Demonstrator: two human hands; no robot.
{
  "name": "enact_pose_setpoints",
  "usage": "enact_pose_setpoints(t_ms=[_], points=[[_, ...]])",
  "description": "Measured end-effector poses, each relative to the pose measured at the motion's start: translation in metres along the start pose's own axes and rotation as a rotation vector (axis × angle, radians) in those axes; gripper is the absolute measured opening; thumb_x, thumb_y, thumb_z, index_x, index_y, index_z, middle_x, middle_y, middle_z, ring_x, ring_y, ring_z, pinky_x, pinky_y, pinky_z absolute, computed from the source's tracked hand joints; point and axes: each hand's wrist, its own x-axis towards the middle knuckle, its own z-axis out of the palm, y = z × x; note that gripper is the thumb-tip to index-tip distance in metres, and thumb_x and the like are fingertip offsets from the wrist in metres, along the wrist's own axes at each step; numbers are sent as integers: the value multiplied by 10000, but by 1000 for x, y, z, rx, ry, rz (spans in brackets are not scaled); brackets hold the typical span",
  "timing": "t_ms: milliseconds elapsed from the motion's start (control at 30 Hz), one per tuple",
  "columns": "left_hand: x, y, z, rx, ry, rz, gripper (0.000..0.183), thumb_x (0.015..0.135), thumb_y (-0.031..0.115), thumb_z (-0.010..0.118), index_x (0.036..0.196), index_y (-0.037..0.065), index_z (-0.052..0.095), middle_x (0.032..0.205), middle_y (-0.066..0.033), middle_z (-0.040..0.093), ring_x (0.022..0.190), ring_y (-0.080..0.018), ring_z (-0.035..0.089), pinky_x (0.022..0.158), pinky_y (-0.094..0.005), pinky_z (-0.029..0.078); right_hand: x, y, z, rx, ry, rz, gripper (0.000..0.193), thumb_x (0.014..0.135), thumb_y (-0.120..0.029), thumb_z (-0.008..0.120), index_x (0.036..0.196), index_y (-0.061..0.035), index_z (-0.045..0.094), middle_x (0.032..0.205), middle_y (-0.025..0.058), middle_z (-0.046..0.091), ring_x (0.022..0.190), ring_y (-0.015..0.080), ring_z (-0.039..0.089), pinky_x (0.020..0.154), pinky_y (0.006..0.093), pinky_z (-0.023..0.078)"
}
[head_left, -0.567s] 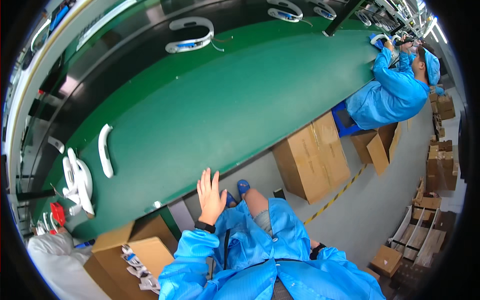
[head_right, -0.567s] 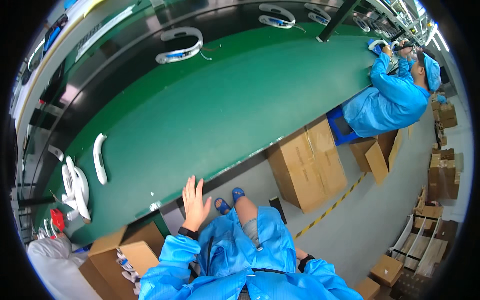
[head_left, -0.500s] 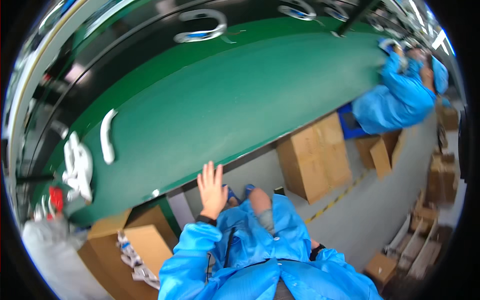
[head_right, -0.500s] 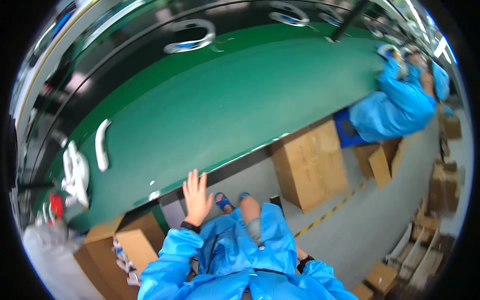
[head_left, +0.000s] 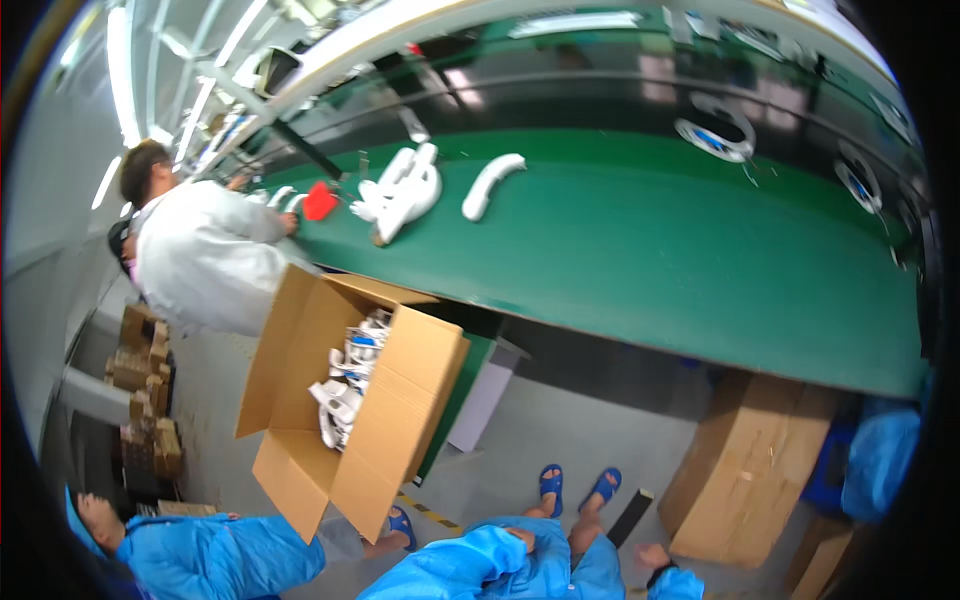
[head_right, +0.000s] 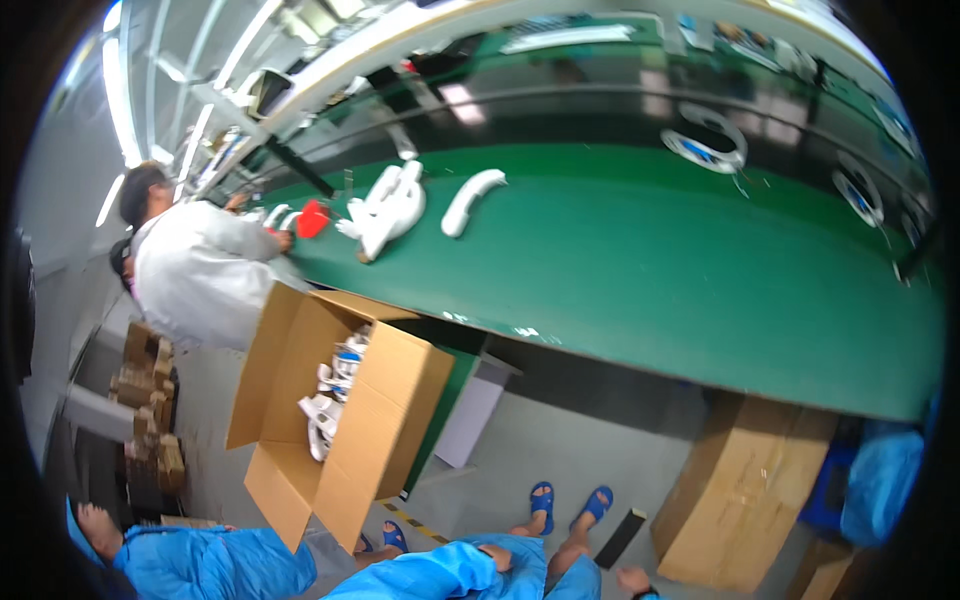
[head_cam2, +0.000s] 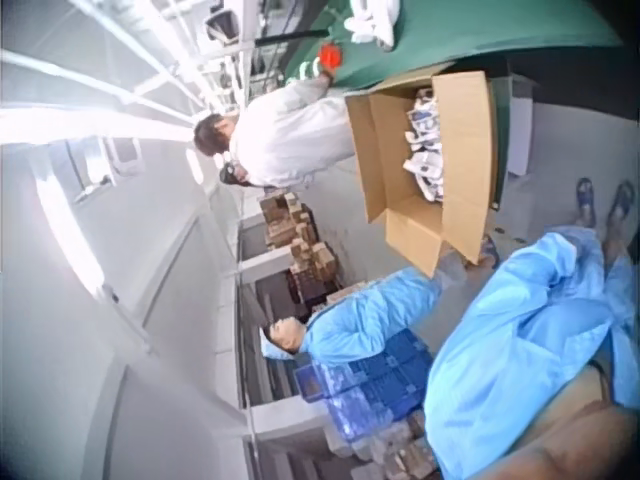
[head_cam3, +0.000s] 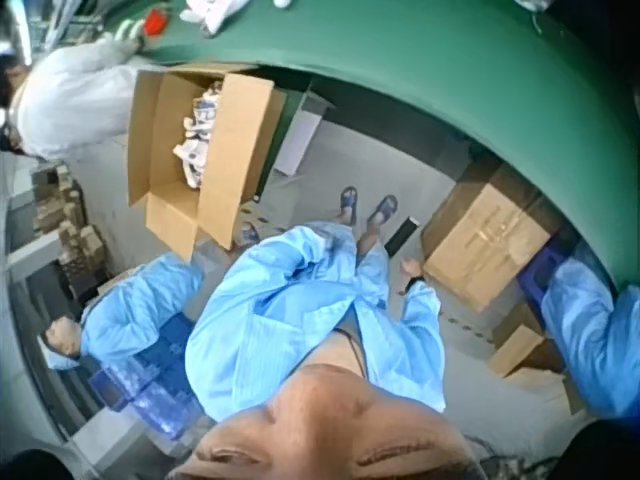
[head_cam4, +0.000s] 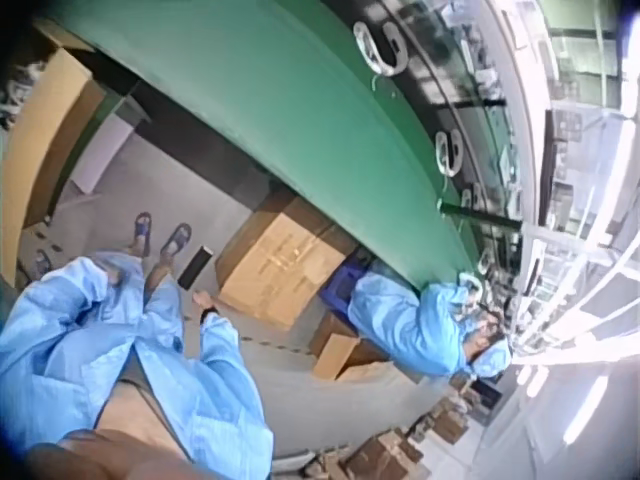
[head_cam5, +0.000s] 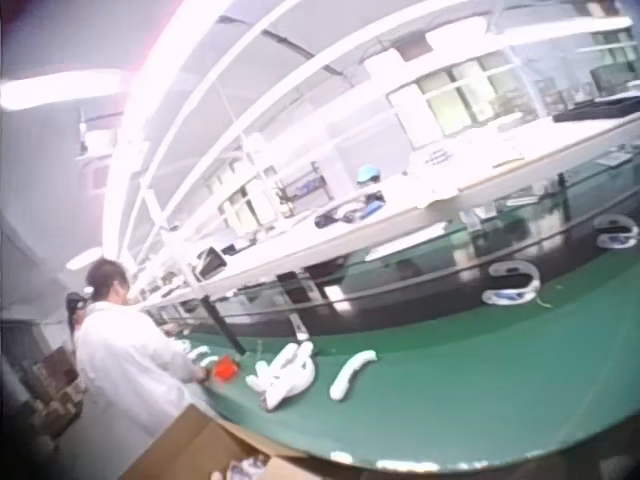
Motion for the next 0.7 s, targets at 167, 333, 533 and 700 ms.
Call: enact_pose_setpoints(t_ms=[167, 333, 533, 700], points=[[-121, 22, -98, -157, -226, 670, 498, 825, 405, 477, 1178, 58, 533, 1211, -203, 523, 1103, -388, 505, 950, -463, 391, 9, 2, 3, 107, 547, -115, 362, 855, -340, 498, 800, -6, 626, 744, 213, 604, 736, 408, 579, 635, 482, 448], [-35, 23, -17, -155, -109, 647, 593, 838, 489, 460, 1290, 106, 439, 1322, -187, 421, 1236, -404, 356, 1012, -498, 302, 51, -26, 7, 176, 738, 114, 262, 790, -268, 540, 786, -19, 624, 778, 201, 621, 766, 386, 592, 669, 453, 465], [-52, 24, 66, -398, 154, 326, 738, 772, 541, 544, 1358, 145, 333, 1396, -209, 276, 1259, -390, 299, 953, -561, 326, 140, 73, 82, 69, 476, 127, 343, 834, -318, 493, 846, -6, 636, 834, 215, 626, 788, 381, 593, 700, 464, 462], [-5, 86, 50, -518, 466, 453, 709, 759, 450, 594, 1344, 131, 350, 1349, -221, 342, 1214, -381, 380, 937, -507, 369, 231, 256, 83, 141, 556, 149, 324, 823, -268, 580, 960, 20, 639, 927, 170, 650, 810, 292, 601, 750, 409, 459]])
